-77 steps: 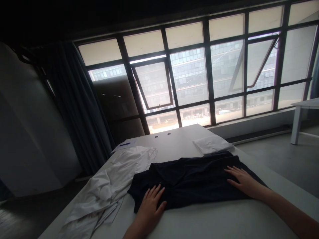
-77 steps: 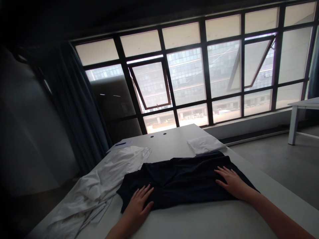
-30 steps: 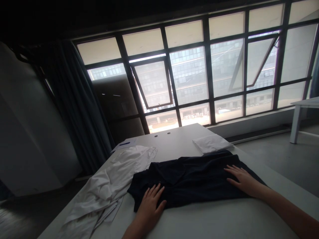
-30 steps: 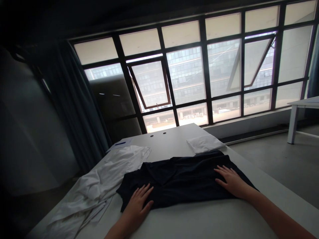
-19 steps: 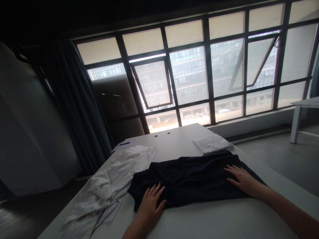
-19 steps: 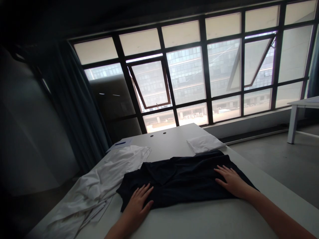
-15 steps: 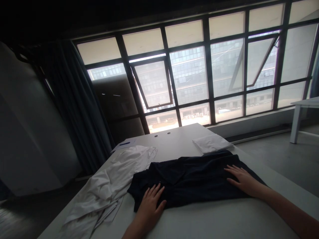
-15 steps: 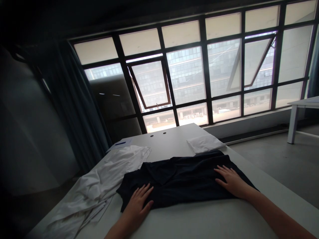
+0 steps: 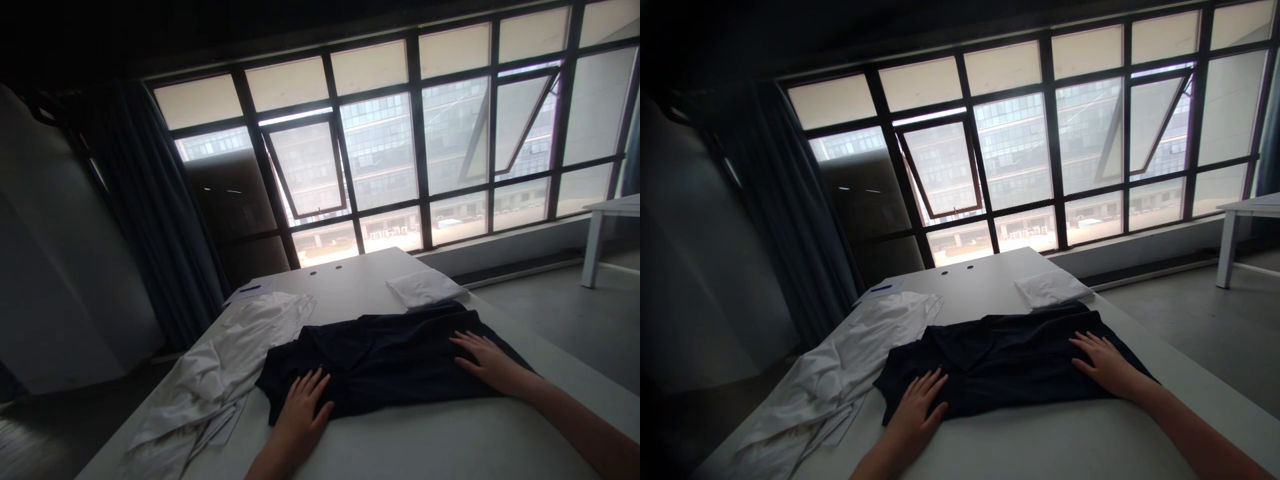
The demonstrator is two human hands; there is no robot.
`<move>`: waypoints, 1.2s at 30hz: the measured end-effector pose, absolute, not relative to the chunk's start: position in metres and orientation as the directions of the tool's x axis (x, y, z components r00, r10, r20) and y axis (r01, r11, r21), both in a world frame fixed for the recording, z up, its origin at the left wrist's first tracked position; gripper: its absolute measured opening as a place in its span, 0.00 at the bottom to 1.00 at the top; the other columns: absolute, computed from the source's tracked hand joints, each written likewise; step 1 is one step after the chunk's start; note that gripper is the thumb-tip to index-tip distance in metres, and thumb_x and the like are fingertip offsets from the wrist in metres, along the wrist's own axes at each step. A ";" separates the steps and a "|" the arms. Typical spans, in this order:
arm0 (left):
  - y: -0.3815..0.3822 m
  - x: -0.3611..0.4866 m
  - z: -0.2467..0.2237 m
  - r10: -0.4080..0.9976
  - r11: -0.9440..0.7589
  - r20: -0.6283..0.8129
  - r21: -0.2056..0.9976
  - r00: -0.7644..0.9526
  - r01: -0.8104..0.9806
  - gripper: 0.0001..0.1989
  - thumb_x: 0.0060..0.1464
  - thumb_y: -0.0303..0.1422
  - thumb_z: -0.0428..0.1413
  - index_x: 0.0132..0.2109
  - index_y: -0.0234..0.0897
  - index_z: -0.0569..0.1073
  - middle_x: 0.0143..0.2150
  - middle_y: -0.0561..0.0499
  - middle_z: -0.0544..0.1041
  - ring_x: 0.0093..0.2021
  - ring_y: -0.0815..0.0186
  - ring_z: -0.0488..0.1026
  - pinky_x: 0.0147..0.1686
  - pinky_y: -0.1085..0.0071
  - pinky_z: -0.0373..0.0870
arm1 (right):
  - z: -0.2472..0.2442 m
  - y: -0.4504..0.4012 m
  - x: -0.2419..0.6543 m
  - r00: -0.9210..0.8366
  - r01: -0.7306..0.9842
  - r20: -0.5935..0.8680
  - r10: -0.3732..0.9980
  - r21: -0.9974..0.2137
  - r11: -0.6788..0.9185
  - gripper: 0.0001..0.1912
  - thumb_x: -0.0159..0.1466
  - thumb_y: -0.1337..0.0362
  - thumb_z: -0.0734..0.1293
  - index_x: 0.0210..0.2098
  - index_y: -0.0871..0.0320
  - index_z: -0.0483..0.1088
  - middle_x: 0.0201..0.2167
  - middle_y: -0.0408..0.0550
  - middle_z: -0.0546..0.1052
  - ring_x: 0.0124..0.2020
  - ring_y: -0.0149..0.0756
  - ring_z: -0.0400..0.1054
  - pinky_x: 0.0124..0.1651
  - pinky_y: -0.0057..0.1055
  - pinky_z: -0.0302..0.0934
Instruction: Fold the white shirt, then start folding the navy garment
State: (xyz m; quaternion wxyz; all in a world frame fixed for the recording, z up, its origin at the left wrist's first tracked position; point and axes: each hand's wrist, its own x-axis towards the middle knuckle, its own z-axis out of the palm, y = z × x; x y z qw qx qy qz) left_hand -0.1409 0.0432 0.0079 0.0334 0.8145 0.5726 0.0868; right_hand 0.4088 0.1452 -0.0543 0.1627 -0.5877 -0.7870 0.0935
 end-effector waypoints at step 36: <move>0.044 -0.141 0.006 0.936 -0.346 0.123 0.169 0.329 0.923 0.29 0.70 0.52 0.46 0.72 0.53 0.59 0.75 0.52 0.57 0.74 0.52 0.53 0.72 0.45 0.48 | -0.055 0.146 0.410 -0.257 0.899 0.145 0.956 -0.327 0.291 0.39 0.66 0.33 0.58 0.68 0.46 0.64 0.72 0.48 0.59 0.73 0.57 0.49 0.73 0.58 0.46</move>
